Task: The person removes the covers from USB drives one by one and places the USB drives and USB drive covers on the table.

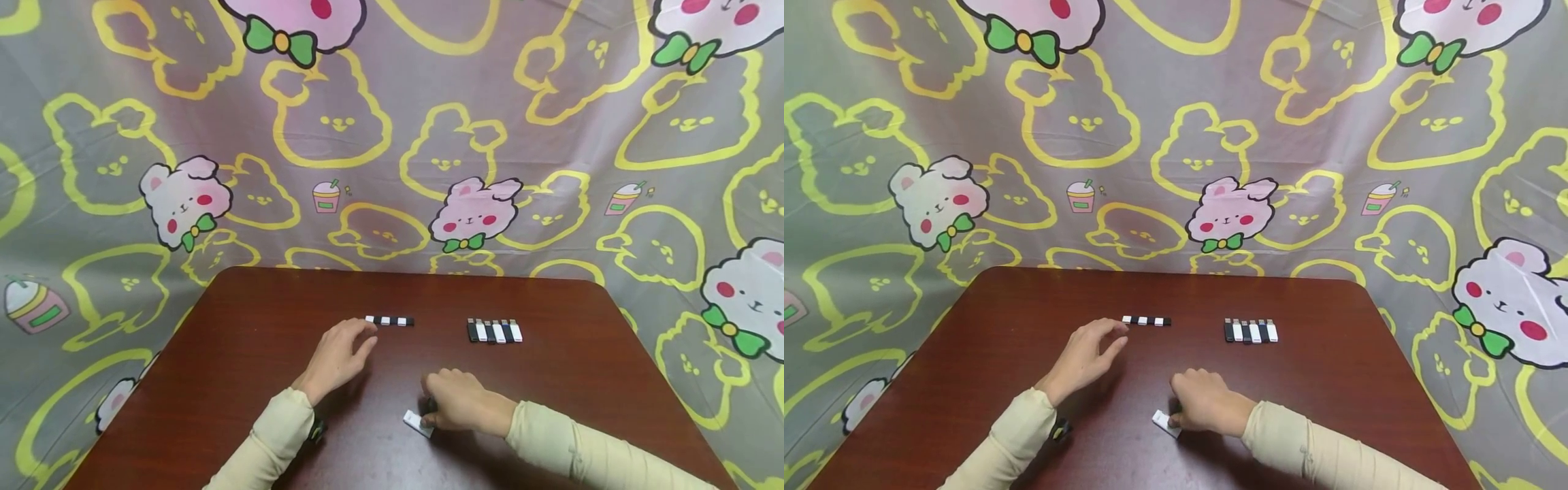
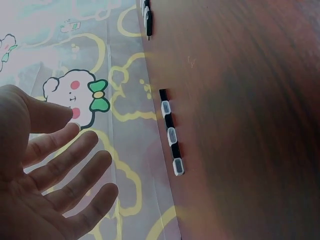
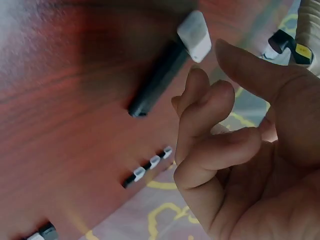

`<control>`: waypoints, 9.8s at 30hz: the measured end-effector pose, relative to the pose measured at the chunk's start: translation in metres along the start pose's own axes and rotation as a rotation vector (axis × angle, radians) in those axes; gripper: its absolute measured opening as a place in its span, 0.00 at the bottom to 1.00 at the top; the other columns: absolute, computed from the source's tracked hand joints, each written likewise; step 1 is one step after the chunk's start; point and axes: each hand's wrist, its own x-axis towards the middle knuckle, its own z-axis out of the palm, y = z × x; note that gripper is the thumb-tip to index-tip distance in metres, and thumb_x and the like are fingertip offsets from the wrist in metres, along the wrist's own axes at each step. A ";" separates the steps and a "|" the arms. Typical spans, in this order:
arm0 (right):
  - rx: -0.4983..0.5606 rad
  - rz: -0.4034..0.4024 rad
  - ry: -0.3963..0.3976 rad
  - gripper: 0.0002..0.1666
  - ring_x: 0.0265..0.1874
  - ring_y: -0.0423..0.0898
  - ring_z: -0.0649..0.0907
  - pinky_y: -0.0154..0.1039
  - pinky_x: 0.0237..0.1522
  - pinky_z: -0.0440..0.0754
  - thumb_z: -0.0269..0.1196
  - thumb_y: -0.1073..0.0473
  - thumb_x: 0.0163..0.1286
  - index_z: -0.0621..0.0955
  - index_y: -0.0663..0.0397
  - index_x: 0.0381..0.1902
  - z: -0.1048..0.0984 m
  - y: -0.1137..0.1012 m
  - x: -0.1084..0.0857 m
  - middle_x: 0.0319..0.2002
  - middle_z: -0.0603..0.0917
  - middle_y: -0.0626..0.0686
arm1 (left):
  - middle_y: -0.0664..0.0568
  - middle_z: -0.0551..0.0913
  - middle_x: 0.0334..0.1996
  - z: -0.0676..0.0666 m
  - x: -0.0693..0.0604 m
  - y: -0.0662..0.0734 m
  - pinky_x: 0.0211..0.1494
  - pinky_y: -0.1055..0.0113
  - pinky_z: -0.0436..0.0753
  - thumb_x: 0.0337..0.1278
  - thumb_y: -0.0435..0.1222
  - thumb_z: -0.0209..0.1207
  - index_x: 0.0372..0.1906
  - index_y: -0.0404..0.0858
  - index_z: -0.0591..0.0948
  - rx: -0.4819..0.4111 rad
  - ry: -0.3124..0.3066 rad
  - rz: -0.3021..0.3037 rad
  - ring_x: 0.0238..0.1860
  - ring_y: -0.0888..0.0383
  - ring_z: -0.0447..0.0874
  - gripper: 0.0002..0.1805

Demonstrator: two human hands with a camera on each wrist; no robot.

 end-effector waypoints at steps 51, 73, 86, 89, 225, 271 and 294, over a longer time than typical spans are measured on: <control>0.248 -0.002 0.114 0.10 0.15 0.37 0.72 0.34 0.17 0.69 0.74 0.58 0.58 0.82 0.52 0.24 -0.025 0.009 0.017 0.16 0.78 0.41 | 0.57 0.90 0.37 0.003 0.007 0.018 0.39 0.70 0.80 0.66 0.38 0.63 0.43 0.44 0.86 -0.144 -0.051 0.006 0.33 0.64 0.83 0.05; 0.267 -0.010 0.278 0.11 0.14 0.36 0.73 0.31 0.17 0.72 0.74 0.60 0.60 0.83 0.59 0.36 -0.064 0.003 0.020 0.22 0.84 0.46 | 0.55 0.89 0.33 0.003 0.031 0.051 0.35 0.66 0.83 0.66 0.37 0.65 0.45 0.40 0.86 -0.474 -0.170 -0.004 0.31 0.60 0.84 0.08; 0.291 -0.037 0.306 0.11 0.13 0.35 0.70 0.31 0.16 0.69 0.74 0.53 0.62 0.85 0.53 0.33 -0.075 0.006 0.017 0.19 0.82 0.42 | 0.53 0.89 0.39 -0.006 0.035 0.054 0.32 0.71 0.78 0.73 0.35 0.56 0.46 0.43 0.87 -0.561 -0.122 -0.036 0.33 0.54 0.83 0.09; 0.294 -0.038 0.316 0.11 0.13 0.35 0.70 0.31 0.16 0.69 0.74 0.53 0.62 0.84 0.53 0.32 -0.076 0.005 0.016 0.18 0.80 0.42 | 0.54 0.89 0.40 -0.007 0.035 0.054 0.34 0.71 0.79 0.73 0.36 0.57 0.46 0.44 0.87 -0.573 -0.124 -0.041 0.33 0.56 0.83 0.08; 0.432 0.518 0.181 0.11 0.10 0.42 0.82 0.36 0.14 0.78 0.62 0.64 0.57 0.85 0.60 0.17 -0.017 0.126 0.082 0.14 0.86 0.52 | 0.48 0.90 0.37 0.007 0.027 0.041 0.39 0.70 0.83 0.73 0.32 0.55 0.47 0.37 0.72 -0.330 -0.133 0.088 0.32 0.57 0.89 0.05; 0.436 0.436 0.334 0.33 0.11 0.40 0.64 0.34 0.16 0.59 0.66 0.44 0.70 0.69 0.51 0.09 -0.060 0.112 0.058 0.09 0.64 0.44 | 0.48 0.90 0.44 0.037 0.092 0.020 0.57 0.55 0.81 0.68 0.33 0.62 0.49 0.37 0.86 -0.157 -0.224 0.080 0.47 0.53 0.87 0.09; 0.412 0.298 0.339 0.22 0.14 0.41 0.69 0.34 0.18 0.66 0.72 0.46 0.65 0.79 0.50 0.17 -0.064 0.057 0.014 0.13 0.70 0.46 | 0.53 0.87 0.36 0.093 0.114 -0.002 0.46 0.64 0.77 0.54 0.36 0.73 0.42 0.42 0.84 0.035 -0.313 0.039 0.40 0.57 0.77 0.11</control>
